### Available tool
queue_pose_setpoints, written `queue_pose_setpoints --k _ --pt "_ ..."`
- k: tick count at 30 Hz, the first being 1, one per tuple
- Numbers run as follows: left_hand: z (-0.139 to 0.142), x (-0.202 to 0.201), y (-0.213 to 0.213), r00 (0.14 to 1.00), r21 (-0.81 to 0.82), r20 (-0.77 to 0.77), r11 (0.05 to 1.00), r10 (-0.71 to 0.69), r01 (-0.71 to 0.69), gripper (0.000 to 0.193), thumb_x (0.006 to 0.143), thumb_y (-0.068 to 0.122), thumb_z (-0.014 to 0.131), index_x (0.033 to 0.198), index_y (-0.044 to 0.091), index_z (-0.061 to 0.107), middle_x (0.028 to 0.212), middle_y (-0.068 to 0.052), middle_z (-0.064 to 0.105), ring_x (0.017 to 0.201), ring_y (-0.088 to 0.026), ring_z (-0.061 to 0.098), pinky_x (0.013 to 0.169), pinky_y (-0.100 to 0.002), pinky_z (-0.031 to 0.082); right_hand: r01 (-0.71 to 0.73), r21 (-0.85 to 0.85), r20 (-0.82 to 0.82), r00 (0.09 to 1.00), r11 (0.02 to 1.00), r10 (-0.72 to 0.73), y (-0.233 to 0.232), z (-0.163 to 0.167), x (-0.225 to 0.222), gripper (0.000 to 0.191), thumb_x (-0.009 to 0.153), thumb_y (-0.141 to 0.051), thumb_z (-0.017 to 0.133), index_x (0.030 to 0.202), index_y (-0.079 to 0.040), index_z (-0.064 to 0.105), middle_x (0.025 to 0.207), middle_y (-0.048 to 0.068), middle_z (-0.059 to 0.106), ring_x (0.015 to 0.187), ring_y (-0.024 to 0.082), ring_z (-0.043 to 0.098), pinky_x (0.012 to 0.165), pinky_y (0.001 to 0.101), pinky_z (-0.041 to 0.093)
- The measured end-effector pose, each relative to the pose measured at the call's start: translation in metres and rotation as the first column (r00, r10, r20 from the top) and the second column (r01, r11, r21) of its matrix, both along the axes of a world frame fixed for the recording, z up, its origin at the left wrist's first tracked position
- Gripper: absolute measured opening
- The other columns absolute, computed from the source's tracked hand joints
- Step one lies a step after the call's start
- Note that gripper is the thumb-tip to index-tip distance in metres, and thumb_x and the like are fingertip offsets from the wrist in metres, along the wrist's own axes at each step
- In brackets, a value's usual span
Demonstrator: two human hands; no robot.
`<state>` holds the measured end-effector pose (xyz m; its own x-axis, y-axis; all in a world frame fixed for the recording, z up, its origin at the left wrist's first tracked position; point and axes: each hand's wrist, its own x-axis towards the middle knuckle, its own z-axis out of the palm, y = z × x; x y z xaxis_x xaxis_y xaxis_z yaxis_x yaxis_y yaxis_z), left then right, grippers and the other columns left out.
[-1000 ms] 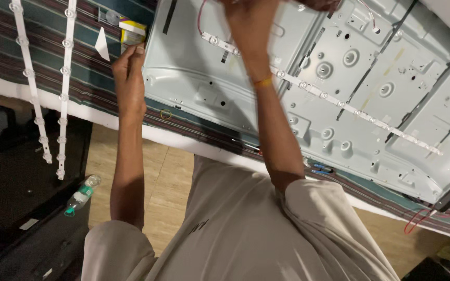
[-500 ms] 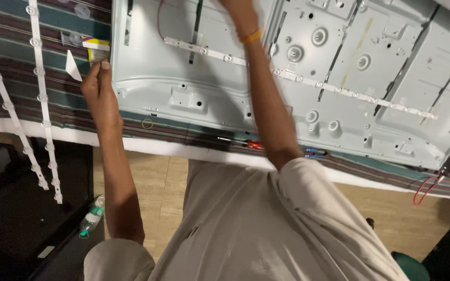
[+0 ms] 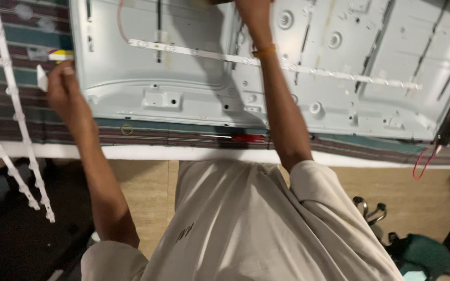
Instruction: The person installs LED light strips onto the back panel of a disassembled appliance. They use a brush to clean the surface, apply adhesive tape, and press the strips into place along the metal frame.
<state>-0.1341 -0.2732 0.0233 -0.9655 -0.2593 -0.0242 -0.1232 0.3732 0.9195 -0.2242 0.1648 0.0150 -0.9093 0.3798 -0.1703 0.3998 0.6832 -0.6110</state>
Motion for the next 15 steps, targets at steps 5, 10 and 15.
queue_pose_setpoints --k 5,10,15 --pt "0.016 0.037 -0.012 0.978 -0.041 -0.201 0.998 -0.053 0.045 0.032 0.121 0.027 0.046 0.139 0.003 0.055 0.126 -0.009 0.062 0.113 -0.019 0.064 0.098 -0.036 0.054 0.085 -0.018 0.003 0.996 0.996 -0.085 0.046 -0.034 0.034 0.038 0.09 -0.025 0.082 0.071 0.001 0.061 0.057 0.005 0.052 0.051 0.013 0.05 0.048 0.0318 0.039" --pt "0.019 0.065 -0.039 0.955 -0.121 -0.29 0.987 0.065 -0.104 0.032 0.122 0.031 0.046 0.135 0.005 0.057 0.12 -0.008 0.067 0.107 -0.016 0.068 0.084 -0.028 0.054 0.479 0.172 -0.087 0.878 0.861 -0.471 0.166 0.018 0.111 0.038 0.09 -0.025 0.083 0.071 0.001 0.062 0.057 0.005 0.052 0.051 0.013 0.051 0.048 0.0317 0.039" --pt "0.012 0.048 -0.014 0.898 -0.044 -0.439 0.998 0.012 -0.035 0.021 0.122 0.019 0.049 0.133 0.004 0.059 0.12 -0.01 0.069 0.096 -0.015 0.065 0.079 -0.029 0.054 0.259 0.071 -0.026 0.966 0.963 -0.257 0.077 0.016 0.074 0.038 0.09 -0.025 0.083 0.071 0.001 0.062 0.057 0.005 0.053 0.052 0.013 0.051 0.048 0.0317 0.04"
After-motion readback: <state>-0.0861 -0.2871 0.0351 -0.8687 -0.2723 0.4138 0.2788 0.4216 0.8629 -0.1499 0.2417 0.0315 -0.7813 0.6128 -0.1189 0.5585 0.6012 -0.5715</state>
